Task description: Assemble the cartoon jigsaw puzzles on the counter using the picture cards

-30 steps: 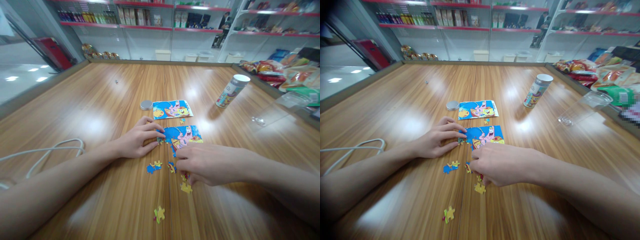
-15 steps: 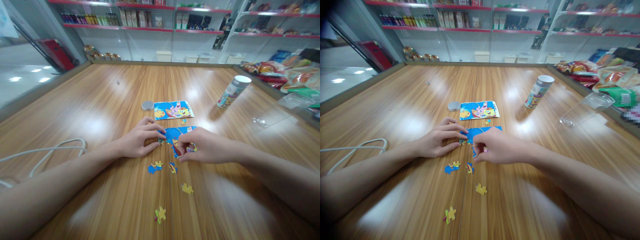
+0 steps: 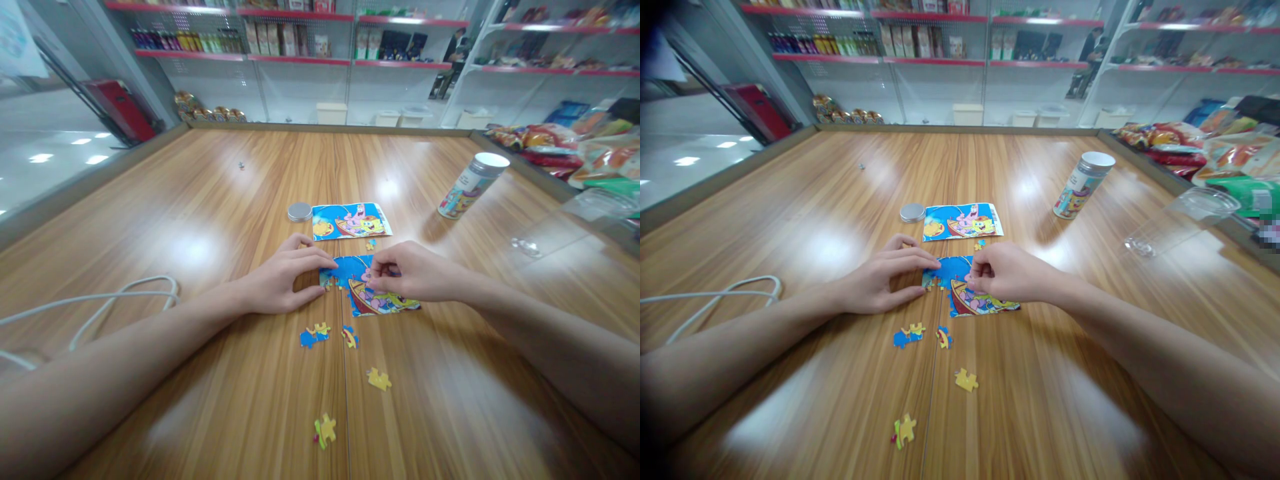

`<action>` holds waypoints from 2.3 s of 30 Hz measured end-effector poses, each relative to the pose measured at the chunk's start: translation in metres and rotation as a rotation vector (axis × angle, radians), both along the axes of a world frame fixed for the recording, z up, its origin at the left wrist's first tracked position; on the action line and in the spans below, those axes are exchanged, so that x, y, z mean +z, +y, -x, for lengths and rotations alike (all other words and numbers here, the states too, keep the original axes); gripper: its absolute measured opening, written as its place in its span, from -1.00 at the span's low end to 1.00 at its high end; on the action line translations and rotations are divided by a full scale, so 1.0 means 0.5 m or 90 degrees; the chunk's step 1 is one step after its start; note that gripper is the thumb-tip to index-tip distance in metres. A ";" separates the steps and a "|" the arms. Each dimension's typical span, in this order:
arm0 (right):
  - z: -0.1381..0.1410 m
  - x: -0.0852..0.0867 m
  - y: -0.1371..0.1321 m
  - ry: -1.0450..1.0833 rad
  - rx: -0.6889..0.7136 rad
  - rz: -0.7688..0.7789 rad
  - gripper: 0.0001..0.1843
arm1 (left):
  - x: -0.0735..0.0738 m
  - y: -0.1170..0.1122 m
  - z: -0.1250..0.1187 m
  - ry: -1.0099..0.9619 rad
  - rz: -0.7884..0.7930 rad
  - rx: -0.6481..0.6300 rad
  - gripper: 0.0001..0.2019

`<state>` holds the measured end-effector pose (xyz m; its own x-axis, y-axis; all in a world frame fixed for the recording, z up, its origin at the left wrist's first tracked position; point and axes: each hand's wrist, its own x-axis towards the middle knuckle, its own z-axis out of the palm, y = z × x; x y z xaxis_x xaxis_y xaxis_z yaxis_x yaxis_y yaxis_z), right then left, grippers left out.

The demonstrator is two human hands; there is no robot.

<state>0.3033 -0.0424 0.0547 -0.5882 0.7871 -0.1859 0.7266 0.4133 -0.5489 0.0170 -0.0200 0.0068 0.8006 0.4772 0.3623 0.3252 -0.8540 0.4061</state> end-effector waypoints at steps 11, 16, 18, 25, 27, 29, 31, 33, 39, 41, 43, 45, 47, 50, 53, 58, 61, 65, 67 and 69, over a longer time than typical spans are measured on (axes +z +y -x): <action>0.016 0.037 -0.067 -0.158 0.215 0.123 -0.79 | 0.001 0.000 -0.001 -0.001 0.000 -0.004 -0.59; 0.031 0.035 -0.073 -0.071 0.199 0.046 -0.84 | 0.002 -0.001 -0.001 0.000 0.002 -0.005 -0.59; 0.039 0.028 -0.076 -0.028 0.188 -0.023 -0.89 | 0.002 -0.001 -0.002 0.001 0.003 0.000 -0.60; 0.037 0.025 -0.066 -0.102 0.133 -0.169 -0.84 | 0.001 0.000 0.000 0.006 0.000 0.001 -0.61; 0.030 0.035 -0.063 -0.130 0.133 -0.159 -0.86 | 0.001 0.000 -0.001 0.004 0.000 0.001 -0.61; 0.024 0.046 -0.064 -0.149 0.155 -0.135 -0.87 | 0.001 -0.001 -0.001 0.003 0.000 0.000 -0.61; 0.021 0.055 -0.068 -0.159 0.184 -0.110 -0.86 | 0.002 -0.001 -0.001 0.002 -0.001 -0.002 -0.61; 0.022 0.062 -0.073 -0.163 0.202 -0.091 -0.84 | 0.002 -0.001 -0.001 0.003 0.000 -0.002 -0.61; 0.028 0.066 -0.081 -0.176 0.219 -0.087 -0.84 | 0.002 -0.001 -0.001 -0.005 0.000 -0.005 -0.60; 0.029 0.066 -0.082 -0.183 0.223 -0.078 -0.84 | 0.002 -0.001 -0.001 -0.005 0.002 -0.005 -0.60; 0.030 0.067 -0.085 -0.189 0.222 -0.065 -0.83 | 0.002 -0.001 -0.001 -0.005 0.005 -0.003 -0.60; 0.031 0.069 -0.087 -0.192 0.221 -0.053 -0.83 | 0.002 -0.001 -0.001 -0.006 0.006 -0.001 -0.60; 0.033 0.069 -0.090 -0.187 0.227 -0.049 -0.83 | 0.001 -0.002 -0.001 -0.006 0.007 0.002 -0.60; 0.041 0.062 -0.096 -0.154 0.240 -0.055 -0.83 | 0.002 -0.002 -0.002 -0.003 0.006 0.001 -0.61; 0.056 0.046 -0.113 -0.099 0.248 -0.079 -0.83 | 0.004 -0.002 -0.002 0.000 0.003 -0.004 -0.61; 0.081 0.012 -0.155 0.017 0.314 -0.170 -0.79 | 0.003 -0.001 -0.001 0.001 0.003 -0.002 -0.60; 0.091 -0.010 -0.163 0.019 0.277 -0.260 -0.74 | 0.004 -0.001 -0.001 0.000 0.002 0.001 -0.60; 0.107 -0.040 -0.153 0.008 0.205 -0.332 -0.72 | 0.003 -0.002 -0.003 0.002 0.003 0.003 -0.62; 0.115 -0.052 -0.148 0.005 0.187 -0.314 -0.69 | 0.002 -0.002 -0.004 -0.002 0.000 0.000 -0.62; 0.119 -0.061 -0.147 0.002 0.168 -0.295 -0.68 | 0.002 -0.001 -0.004 -0.004 -0.007 -0.004 -0.63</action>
